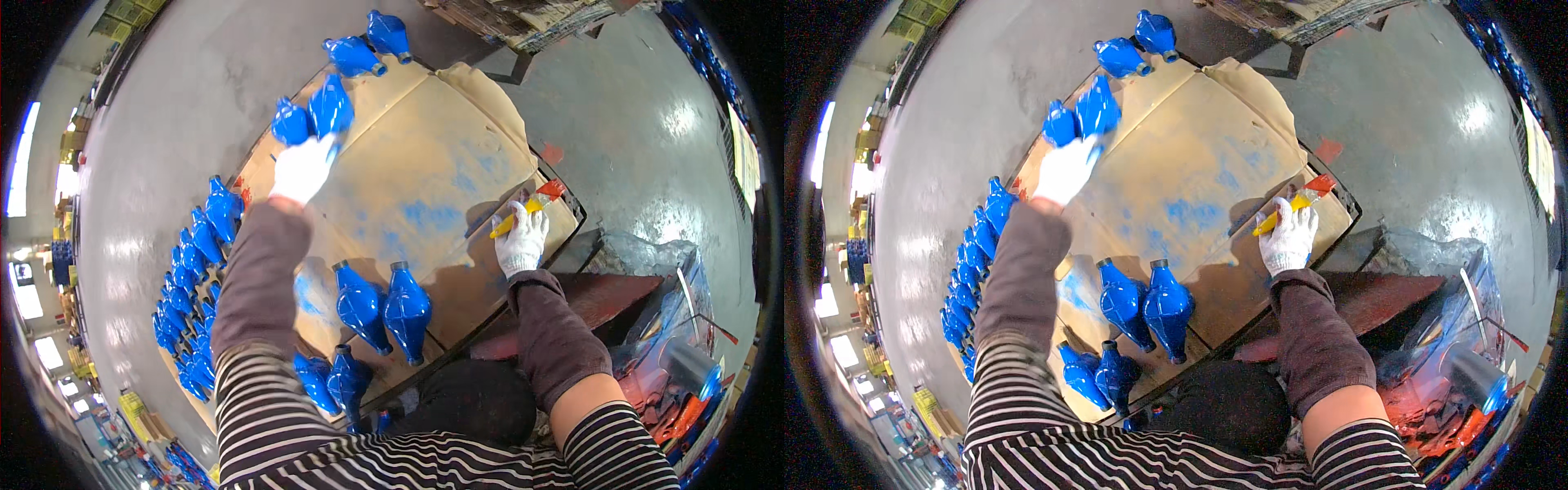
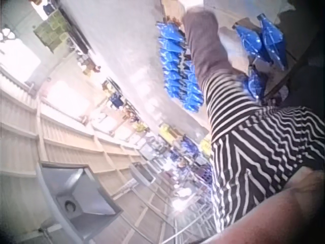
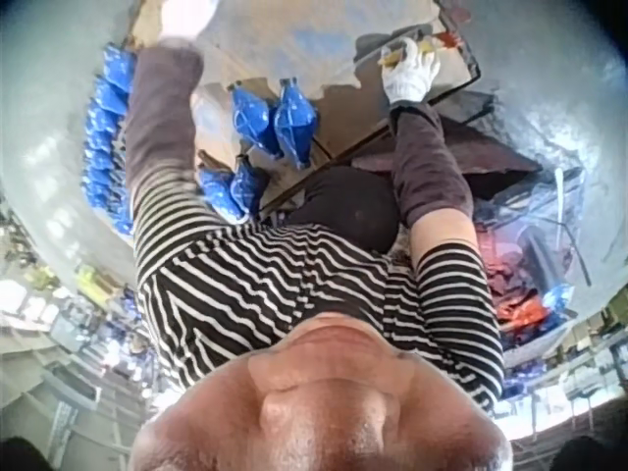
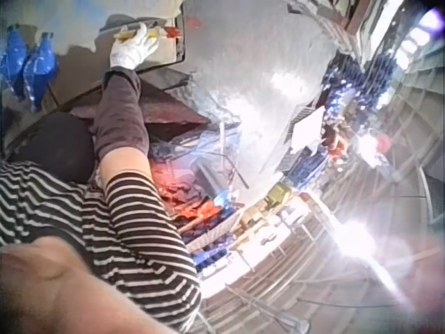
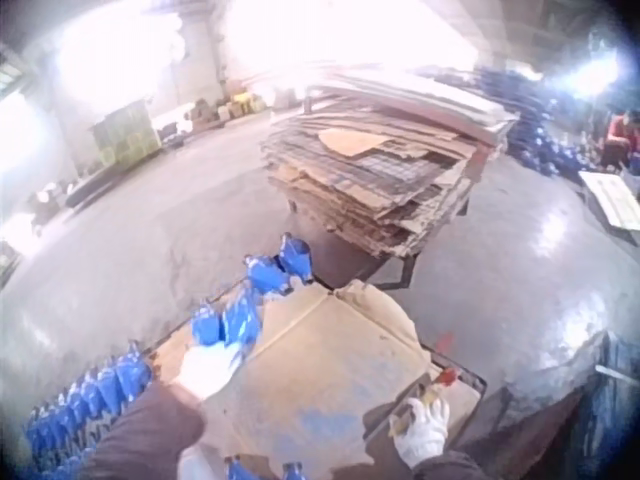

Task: The person paints blue metal valve bodies with red paint using a handheld brush.

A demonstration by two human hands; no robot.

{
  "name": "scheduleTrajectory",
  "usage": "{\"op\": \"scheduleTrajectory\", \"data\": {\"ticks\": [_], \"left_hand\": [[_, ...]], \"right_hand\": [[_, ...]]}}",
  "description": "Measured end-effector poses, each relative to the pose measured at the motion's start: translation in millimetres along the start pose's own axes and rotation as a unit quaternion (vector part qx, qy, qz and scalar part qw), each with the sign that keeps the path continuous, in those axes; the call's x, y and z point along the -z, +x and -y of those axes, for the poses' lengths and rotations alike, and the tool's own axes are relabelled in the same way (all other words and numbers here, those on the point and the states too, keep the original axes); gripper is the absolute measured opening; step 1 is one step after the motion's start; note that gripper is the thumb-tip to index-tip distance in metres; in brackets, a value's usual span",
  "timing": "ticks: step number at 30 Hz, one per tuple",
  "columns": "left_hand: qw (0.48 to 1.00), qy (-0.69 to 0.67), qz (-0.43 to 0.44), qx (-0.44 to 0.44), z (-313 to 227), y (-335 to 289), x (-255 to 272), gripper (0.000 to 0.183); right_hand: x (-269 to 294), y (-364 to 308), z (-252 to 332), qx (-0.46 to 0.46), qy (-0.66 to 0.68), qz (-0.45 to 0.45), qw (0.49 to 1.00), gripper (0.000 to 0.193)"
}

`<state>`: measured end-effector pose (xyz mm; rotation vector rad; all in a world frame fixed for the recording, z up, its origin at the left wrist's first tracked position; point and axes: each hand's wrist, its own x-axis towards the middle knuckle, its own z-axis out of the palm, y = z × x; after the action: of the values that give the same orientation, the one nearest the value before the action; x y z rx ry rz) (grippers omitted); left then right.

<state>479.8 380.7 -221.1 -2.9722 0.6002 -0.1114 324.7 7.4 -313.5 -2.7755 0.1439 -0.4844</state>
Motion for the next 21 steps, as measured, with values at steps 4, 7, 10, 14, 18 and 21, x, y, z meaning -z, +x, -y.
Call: {"op": "scheduleTrajectory", "data": {"ticks": [4,7,10,14,18,21], "left_hand": [[0.987,-0.071,0.116,-0.084,-23.2,-107.9,64.2,0.022],[0.968,-0.077,0.214,-0.105,-48.2,-121.0,100.7,0.022],[0.887,-0.256,0.369,-0.111,-37.2,-86.1,104.3,0.029],[0.974,-0.214,0.042,-0.056,-37.8,51.1,45.0,0.067],[0.994,-0.089,0.032,0.05,-50.5,170.0,8.3,0.087],[0.992,-0.039,0.106,0.051,-64.5,220.4,-4.4,0.075]], "right_hand": [[4.3,2.9,9.0,-0.008,0.012,0.018,1.0,0.04],[2.6,1.0,0.8,-0.002,0.0,0.012,1.0,0.039],[4.4,0.2,5.0,-0.001,0.015,0.009,1.0,0.039],[3.6,2.4,2.5,0.001,0.008,0.007,1.0,0.041],[5.1,2.7,9.7,-0.001,0.009,0.03,1.0,0.046],[5.6,5.0,11.2,-0.002,0.02,0.018,1.0,0.042]]}}
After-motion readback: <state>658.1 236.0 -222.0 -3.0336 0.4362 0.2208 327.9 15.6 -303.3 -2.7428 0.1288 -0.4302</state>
